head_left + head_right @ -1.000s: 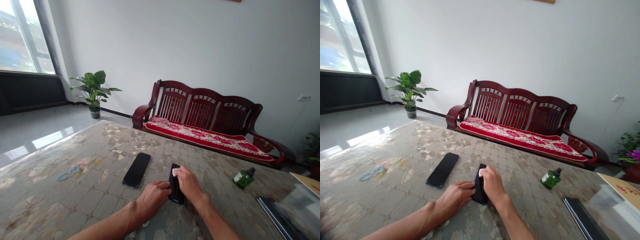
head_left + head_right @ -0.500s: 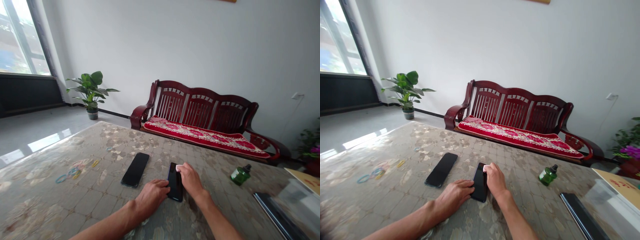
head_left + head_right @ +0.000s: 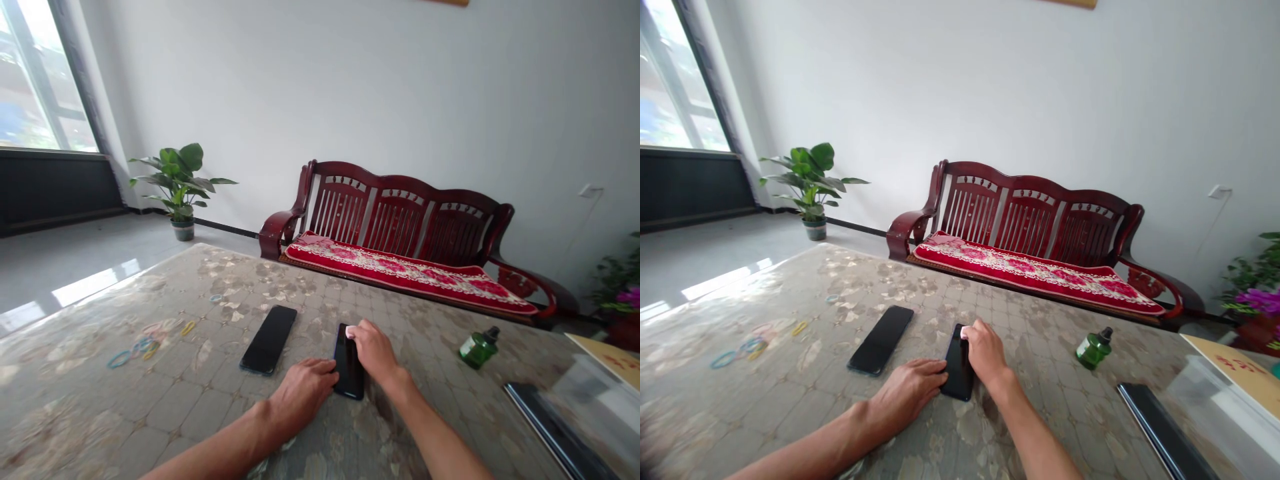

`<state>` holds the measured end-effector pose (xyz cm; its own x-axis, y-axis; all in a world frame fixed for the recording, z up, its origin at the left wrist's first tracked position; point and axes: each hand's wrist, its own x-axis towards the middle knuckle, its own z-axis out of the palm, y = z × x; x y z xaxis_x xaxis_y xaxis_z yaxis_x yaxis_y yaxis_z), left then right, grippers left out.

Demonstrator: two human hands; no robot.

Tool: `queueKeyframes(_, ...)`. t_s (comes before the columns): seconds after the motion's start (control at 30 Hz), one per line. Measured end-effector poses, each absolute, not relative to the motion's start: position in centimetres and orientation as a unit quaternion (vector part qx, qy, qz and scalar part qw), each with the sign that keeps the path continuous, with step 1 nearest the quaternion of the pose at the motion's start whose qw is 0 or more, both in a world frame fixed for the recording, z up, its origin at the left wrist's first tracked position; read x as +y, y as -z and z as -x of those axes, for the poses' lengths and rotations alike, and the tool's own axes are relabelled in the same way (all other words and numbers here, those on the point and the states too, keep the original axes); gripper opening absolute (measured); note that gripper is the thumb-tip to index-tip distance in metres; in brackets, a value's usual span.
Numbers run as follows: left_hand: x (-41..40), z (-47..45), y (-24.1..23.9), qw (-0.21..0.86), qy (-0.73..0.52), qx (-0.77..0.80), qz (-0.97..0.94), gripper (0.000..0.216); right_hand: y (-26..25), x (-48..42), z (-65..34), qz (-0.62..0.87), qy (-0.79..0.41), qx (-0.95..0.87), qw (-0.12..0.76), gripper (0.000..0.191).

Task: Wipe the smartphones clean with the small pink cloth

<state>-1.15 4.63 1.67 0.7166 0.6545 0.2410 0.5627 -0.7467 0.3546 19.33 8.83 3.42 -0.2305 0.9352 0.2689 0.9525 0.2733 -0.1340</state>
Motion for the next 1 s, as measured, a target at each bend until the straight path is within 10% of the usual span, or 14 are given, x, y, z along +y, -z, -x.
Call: queueKeyframes(1.0, 4.7, 0.9, -1.0, 0.119, -0.171, 0.351, -0.913, 0.016, -3.5, 4.7, -19.1, 0.521, -0.15, -0.804, 0.243, 0.029)
